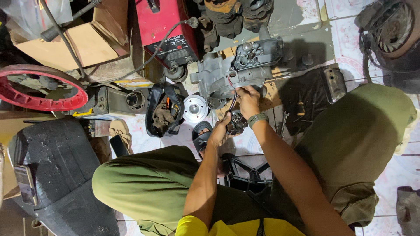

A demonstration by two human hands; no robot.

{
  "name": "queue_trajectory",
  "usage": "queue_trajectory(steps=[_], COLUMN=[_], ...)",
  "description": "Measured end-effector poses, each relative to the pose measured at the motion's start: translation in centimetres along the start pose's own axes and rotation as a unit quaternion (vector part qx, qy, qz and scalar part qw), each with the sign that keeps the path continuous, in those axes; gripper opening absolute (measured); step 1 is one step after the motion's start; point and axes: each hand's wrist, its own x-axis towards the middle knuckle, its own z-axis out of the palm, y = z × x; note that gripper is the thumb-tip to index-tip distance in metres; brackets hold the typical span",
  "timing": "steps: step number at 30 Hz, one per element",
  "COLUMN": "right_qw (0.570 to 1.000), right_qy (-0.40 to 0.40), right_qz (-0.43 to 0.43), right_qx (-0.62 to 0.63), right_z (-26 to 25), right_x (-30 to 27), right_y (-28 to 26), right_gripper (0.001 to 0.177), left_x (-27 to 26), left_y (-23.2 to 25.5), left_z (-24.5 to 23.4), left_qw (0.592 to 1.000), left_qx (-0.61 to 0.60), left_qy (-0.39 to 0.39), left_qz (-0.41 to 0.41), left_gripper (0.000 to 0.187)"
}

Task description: The person sits on the floor and uses a screwdriver to tighten screws on a disassembled engine block. They then pick up a small metal component, place it into the engine, and continue to secure it with the screwdriver.

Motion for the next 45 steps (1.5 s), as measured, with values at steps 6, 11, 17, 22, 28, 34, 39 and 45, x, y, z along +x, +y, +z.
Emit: queue_trajectory(steps=[6, 11, 17, 22, 28, 34, 39, 45], right_qw=[0.999, 0.998, 0.999, 1.0, 1.0, 0.827, 0.766, 0.758], right_qy=[0.019, 0.041, 0.036, 0.02, -0.009, -0.042, -0.076, -0.201], right_qz=[-0.034, -0.036, -0.038, 0.004, 0.018, -0.199, -0.238, -0.135], right_qx=[-0.036, 0.002, -0.015, -0.019, -0.022, -0.523, -0.593, -0.606], right_z=[0.1, 0.3, 0.2, -0.5, -1.5, -3.7, -5.6, -6.6], right_x=[-0.1, -0.3, 0.0, 0.2, 0.4, -0.5, -3.3, -5.1], right_y=[0.1, 0.2, 0.4, -0.1, -0.5, -2.7, -2.7, -3.4], right_gripper=[0.023, 0.022, 0.023, 0.025, 0.03, 0.024, 0.082, 0.122], left_x=[0.8, 1.9, 1.8, 2.7, 3.1, 3.3, 4.0, 5.0], left_y=[0.1, -0.3, 0.7, 0.4, 1.4, 1.4, 1.0, 1.5], left_z=[0.7, 1.0, 2.0, 1.9, 2.2, 2.7, 3.0, 3.8], left_qw=[1.0, 1.0, 1.0, 1.0, 1.0, 0.999, 0.997, 0.988], left_qx=[0.01, 0.009, -0.011, 0.003, -0.01, -0.023, -0.068, -0.12], left_qy=[-0.023, -0.029, -0.014, -0.02, -0.011, -0.024, -0.032, -0.094], left_qz=[0.009, 0.005, 0.01, 0.016, 0.025, 0.033, 0.023, 0.031], left_gripper=[0.077, 0.083, 0.078, 0.079, 0.076, 0.072, 0.055, 0.095])
